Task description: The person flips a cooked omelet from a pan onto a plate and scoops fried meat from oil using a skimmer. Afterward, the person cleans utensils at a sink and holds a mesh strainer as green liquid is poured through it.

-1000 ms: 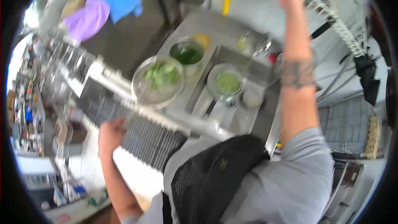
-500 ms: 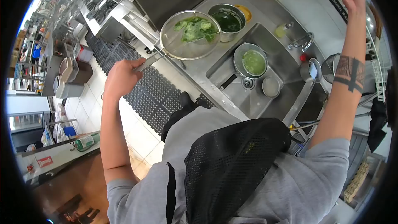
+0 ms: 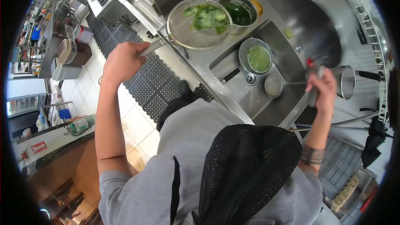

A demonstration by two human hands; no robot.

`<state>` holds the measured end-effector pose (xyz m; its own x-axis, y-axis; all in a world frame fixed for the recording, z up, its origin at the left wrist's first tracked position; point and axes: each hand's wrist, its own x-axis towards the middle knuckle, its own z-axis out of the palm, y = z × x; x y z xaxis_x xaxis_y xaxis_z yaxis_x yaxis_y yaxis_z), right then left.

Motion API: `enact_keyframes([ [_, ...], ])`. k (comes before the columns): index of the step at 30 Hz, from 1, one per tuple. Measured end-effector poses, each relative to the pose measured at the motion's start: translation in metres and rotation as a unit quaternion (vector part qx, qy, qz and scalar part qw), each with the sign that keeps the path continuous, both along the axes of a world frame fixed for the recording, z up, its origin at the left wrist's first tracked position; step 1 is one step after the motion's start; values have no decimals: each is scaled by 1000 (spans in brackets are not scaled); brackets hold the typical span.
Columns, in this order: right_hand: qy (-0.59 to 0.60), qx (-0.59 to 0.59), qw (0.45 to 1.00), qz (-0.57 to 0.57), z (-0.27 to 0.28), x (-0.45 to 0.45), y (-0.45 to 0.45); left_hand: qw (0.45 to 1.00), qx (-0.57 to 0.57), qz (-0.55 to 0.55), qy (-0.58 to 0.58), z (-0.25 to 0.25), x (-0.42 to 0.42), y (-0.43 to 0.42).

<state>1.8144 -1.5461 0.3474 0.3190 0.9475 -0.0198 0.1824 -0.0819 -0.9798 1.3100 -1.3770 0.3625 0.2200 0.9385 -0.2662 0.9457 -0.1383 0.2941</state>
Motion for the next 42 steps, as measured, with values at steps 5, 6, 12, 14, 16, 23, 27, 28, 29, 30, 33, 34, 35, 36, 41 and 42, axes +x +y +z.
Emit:
enact_keyframes([
  [5, 120, -305, 944, 30, -71, -55, -30, 1000, 3, 5, -4, 1, -1, -1],
  [6, 177, -343, 922, 32, -77, -69, -30, 1000, 3, 2, -3, 1, -1, -1],
  [12, 341, -386, 851, 101, -142, -124, -2, 1000, 0, 0, -23, 1, 0, -2],
  [14, 369, -381, 837, 134, -148, -138, 10, 999, 22, -20, -41, -4, -4, -3],
  [16, 354, -374, 846, 136, -153, -152, 22, 999, 14, -10, -29, -4, -5, -3],
  [23, 344, -331, 870, 120, -176, -171, 61, 1000, 3, 14, -8, 4, 4, -6],
  [27, 325, -316, 884, 116, -177, -181, 91, 999, -16, 31, -15, 1, 4, -8],
  [28, 336, -321, 876, 129, -177, -183, 98, 999, -2, 17, -32, -7, 1, -8],
  [29, 347, -326, 868, 141, -179, -184, 101, 999, 12, 3, -48, -12, 0, -9],
  [30, 348, -326, 868, 141, -178, -186, 104, 999, 11, 3, -47, -15, 0, -10],
  [33, 342, -326, 869, 144, -177, -188, 106, 998, -25, 15, -53, -21, 8, -16],
  [34, 376, -313, 860, 147, -177, -186, 105, 998, -30, 15, -45, -23, 9, -19],
  [35, 409, -299, 849, 149, -177, -183, 104, 999, -36, 15, -37, -25, 11, -21],
  [36, 410, -301, 848, 149, -180, -177, 104, 998, -38, 16, -36, -25, 11, -23],
  [41, 434, -193, 879, 41, -238, -114, 123, 998, -60, 14, 7, -27, 10, -33],
  [42, 435, -194, 878, 41, -243, -102, 135, 998, -62, 15, 9, -28, 9, -33],
])
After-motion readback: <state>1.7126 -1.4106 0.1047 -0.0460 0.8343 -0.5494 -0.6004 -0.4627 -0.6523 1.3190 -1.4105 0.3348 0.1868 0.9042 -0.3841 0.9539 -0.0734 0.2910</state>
